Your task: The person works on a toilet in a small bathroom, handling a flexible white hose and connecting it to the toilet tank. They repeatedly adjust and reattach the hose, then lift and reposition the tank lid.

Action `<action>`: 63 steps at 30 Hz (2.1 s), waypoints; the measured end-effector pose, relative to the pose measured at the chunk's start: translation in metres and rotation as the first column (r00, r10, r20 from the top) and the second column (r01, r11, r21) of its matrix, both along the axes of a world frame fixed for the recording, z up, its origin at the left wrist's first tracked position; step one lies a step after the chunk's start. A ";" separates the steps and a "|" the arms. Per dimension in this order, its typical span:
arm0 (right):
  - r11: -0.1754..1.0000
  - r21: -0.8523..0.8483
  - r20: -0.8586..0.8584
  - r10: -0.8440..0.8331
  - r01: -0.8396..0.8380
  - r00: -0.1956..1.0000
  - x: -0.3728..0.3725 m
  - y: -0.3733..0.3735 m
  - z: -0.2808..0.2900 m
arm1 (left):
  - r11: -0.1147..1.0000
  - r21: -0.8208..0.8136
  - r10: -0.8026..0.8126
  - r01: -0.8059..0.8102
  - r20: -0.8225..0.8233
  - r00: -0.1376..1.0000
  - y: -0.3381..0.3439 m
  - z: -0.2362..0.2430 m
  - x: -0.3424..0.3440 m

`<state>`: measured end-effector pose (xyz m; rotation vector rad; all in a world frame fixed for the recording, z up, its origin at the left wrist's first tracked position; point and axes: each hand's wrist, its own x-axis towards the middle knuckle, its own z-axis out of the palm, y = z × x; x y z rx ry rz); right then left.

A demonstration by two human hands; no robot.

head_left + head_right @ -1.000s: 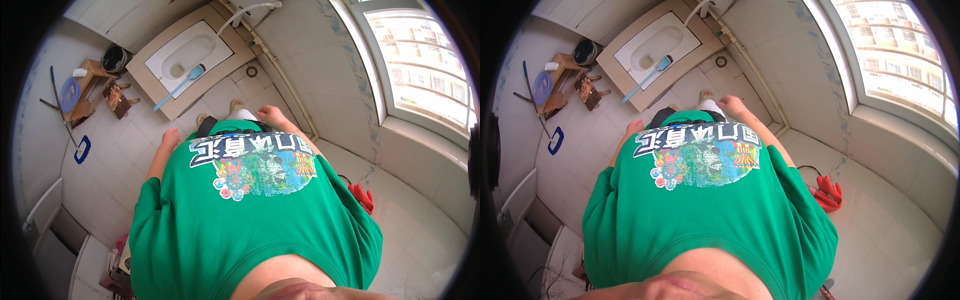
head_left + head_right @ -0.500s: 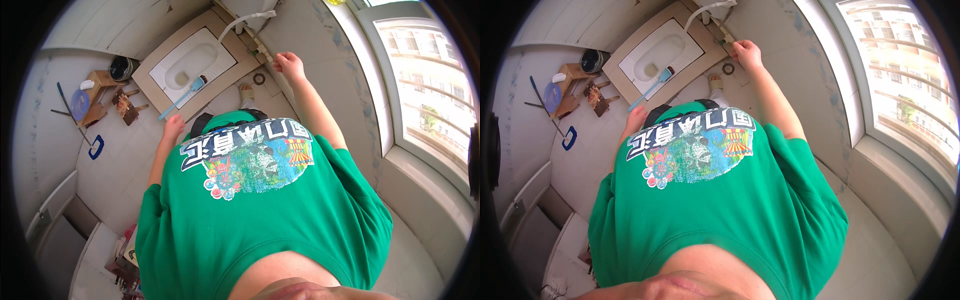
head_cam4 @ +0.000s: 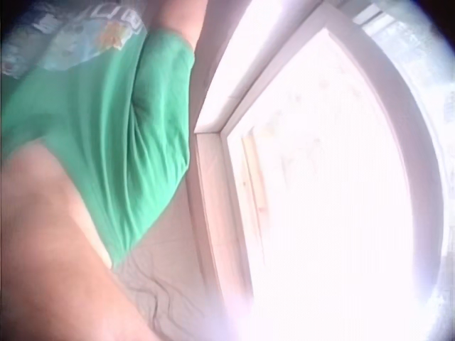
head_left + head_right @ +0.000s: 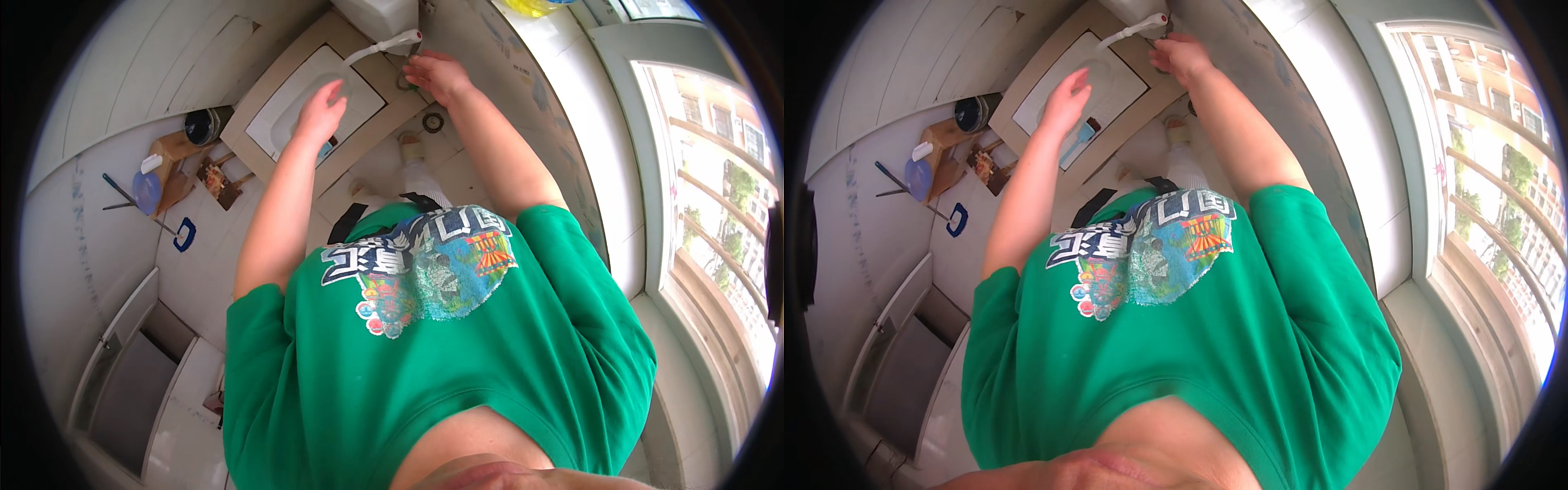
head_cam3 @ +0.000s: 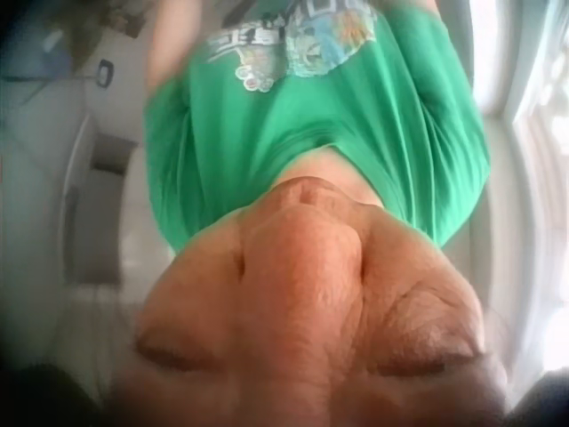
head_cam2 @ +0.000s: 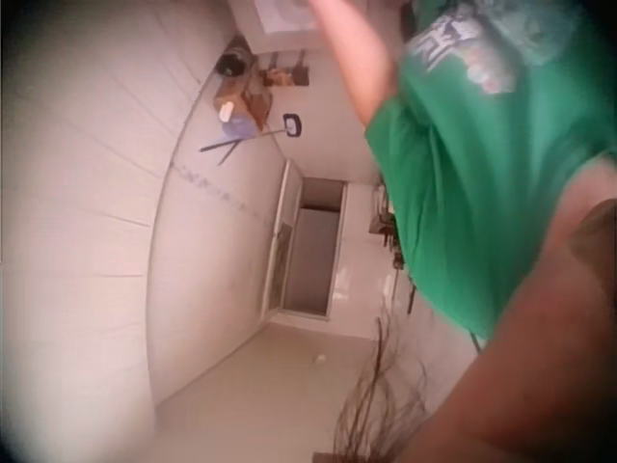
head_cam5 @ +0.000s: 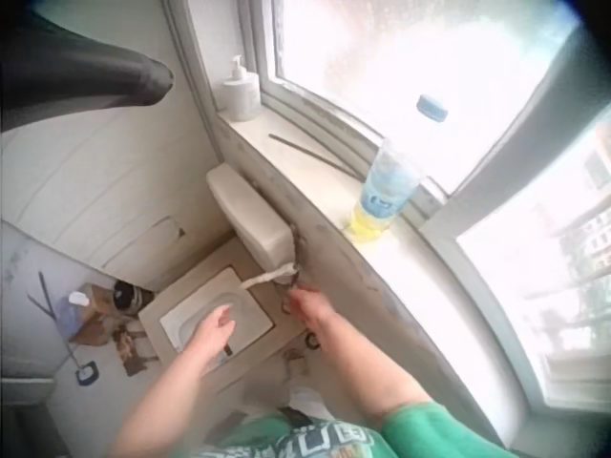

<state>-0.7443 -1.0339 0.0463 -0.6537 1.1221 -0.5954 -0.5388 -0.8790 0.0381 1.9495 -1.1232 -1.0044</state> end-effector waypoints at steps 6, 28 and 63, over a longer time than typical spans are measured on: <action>0.999 0.031 0.209 -0.038 0.032 0.977 0.015 0.009 -0.001 | 0.992 0.023 -0.122 0.120 0.300 0.946 -0.063 0.023 -0.008; 0.981 -0.186 -0.170 0.014 -0.046 0.985 -0.019 0.025 -0.036 | 0.973 -0.003 -0.215 0.229 0.335 0.917 -0.061 0.027 -0.026; 0.970 -0.235 -0.323 -0.014 -0.066 0.946 -0.009 0.012 -0.059 | 0.979 0.079 -0.202 0.186 0.388 0.899 -0.069 0.019 -0.023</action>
